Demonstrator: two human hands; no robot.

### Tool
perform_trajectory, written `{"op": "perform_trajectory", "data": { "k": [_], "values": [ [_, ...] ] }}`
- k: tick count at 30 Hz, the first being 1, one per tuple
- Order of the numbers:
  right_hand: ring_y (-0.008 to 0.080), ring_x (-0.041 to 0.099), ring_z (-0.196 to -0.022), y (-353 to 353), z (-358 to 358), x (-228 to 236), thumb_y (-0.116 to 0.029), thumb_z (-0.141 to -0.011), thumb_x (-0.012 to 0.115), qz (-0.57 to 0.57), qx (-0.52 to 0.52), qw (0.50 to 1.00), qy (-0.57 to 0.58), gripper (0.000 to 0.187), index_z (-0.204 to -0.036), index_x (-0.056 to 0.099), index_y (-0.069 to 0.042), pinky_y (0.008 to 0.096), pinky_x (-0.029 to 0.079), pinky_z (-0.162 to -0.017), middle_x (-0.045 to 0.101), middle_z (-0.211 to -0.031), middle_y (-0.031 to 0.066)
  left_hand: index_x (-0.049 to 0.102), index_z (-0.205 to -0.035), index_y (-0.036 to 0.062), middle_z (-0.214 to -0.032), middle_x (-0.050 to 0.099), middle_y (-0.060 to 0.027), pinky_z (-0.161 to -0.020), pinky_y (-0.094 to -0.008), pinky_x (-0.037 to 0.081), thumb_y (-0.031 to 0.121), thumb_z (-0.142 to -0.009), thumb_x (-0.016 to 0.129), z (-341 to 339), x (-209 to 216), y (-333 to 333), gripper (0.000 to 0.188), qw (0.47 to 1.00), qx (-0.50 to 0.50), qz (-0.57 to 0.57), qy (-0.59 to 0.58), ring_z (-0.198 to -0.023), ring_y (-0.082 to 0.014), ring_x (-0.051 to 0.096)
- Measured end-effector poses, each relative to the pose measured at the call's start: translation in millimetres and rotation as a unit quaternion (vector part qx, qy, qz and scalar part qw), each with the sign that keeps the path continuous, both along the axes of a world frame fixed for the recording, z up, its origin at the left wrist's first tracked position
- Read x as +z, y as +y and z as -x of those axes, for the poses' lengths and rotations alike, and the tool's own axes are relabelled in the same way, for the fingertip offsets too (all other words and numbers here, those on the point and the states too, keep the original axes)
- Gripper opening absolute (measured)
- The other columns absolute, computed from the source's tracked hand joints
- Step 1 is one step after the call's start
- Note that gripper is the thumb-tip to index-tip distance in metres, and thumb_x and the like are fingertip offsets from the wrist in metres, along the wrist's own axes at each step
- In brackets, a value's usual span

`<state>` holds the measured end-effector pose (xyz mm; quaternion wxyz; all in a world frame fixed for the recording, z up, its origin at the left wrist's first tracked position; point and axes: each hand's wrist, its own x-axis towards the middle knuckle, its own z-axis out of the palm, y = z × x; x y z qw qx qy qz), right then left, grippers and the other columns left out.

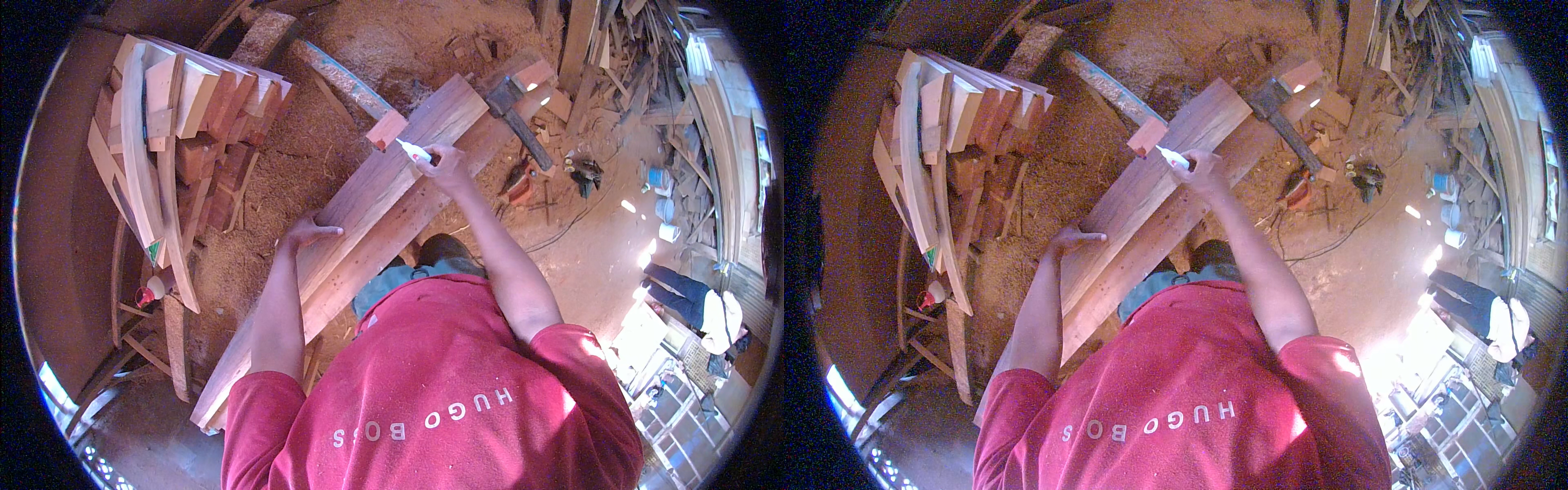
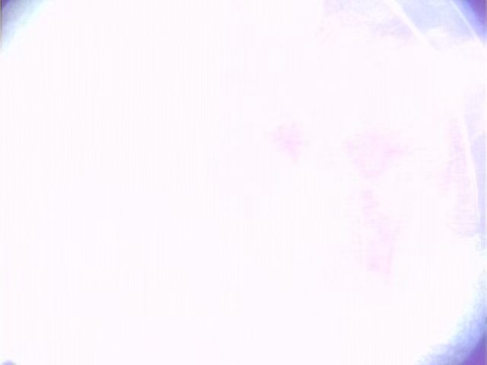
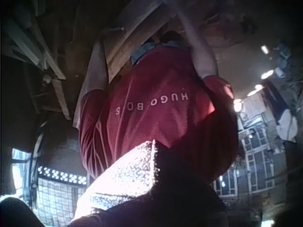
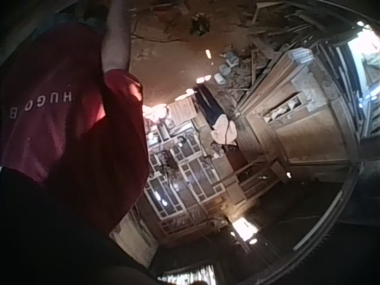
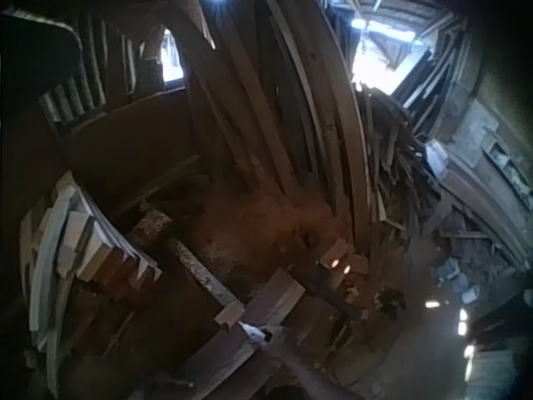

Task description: The person uses a wooden mallet to tap a small wood block into a slot on a long wooden beam, then applies glue from a bottle into several pre-cut holes along the beam and inserts small wooden dowels into the holes.

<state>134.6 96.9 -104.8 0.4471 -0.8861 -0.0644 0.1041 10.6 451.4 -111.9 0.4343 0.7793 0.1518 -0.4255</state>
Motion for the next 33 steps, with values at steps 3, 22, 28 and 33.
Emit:
{"op": "perform_trajectory", "data": {
  "k": [3,22,28,33],
  "values": [
    [0.0272,0.073,-0.079,6.8,-1.4,3.5,-0.034,-0.085,0.075,0.048,0.032,0.998,-0.020,0.036,-0.099,0.076,-0.001,0.0378,0.056,-0.071,0.074,-0.087,0.0185,0.061,-0.135,0.0008,-0.133,0.066,-0.0168,-0.109,-0.0411,0.045,0.055,-0.060,0.092,-0.4,-1.2,-1.4,0.097,1.000,-0.006,0.000,-0.013,-0.124,-0.0282,0.061],
    [0.0321,0.073,-0.076,16.5,-1.8,11.6,-0.033,-0.082,0.076,0.025,-0.002,1.000,-0.004,0.033,-0.089,0.075,-0.001,0.0420,0.056,-0.069,0.072,-0.080,0.0206,0.064,-0.133,0.0034,-0.132,0.067,-0.0146,-0.108,-0.0393,0.046,0.058,-0.057,0.093,3.2,-37.0,9.7,0.098,0.999,-0.017,0.023,0.015,-0.123,-0.0271,0.062],
    [0.0363,0.071,-0.077,12.9,-11.1,0.7,-0.032,-0.076,0.080,0.043,-0.012,0.998,-0.044,0.031,-0.087,0.074,-0.003,0.0464,0.056,-0.070,0.073,-0.083,0.0202,0.065,-0.132,0.0034,-0.131,0.067,-0.0144,-0.107,-0.0392,0.047,0.057,-0.058,0.093,9.3,-46.2,17.1,0.096,1.000,-0.010,0.021,0.013,-0.122,-0.0269,0.063],
    [0.0367,0.071,-0.076,5.0,-16.0,-3.9,-0.032,-0.075,0.081,0.045,-0.039,0.998,-0.034,0.032,-0.087,0.075,-0.003,0.0474,0.056,-0.071,0.072,-0.081,0.0192,0.065,-0.132,0.0038,-0.130,0.068,-0.0133,-0.106,-0.0391,0.047,0.055,-0.059,0.093,-3.0,-9.7,-1.1,0.094,1.000,-0.007,0.010,0.014,-0.120,-0.0261,0.063]
  ]
}}
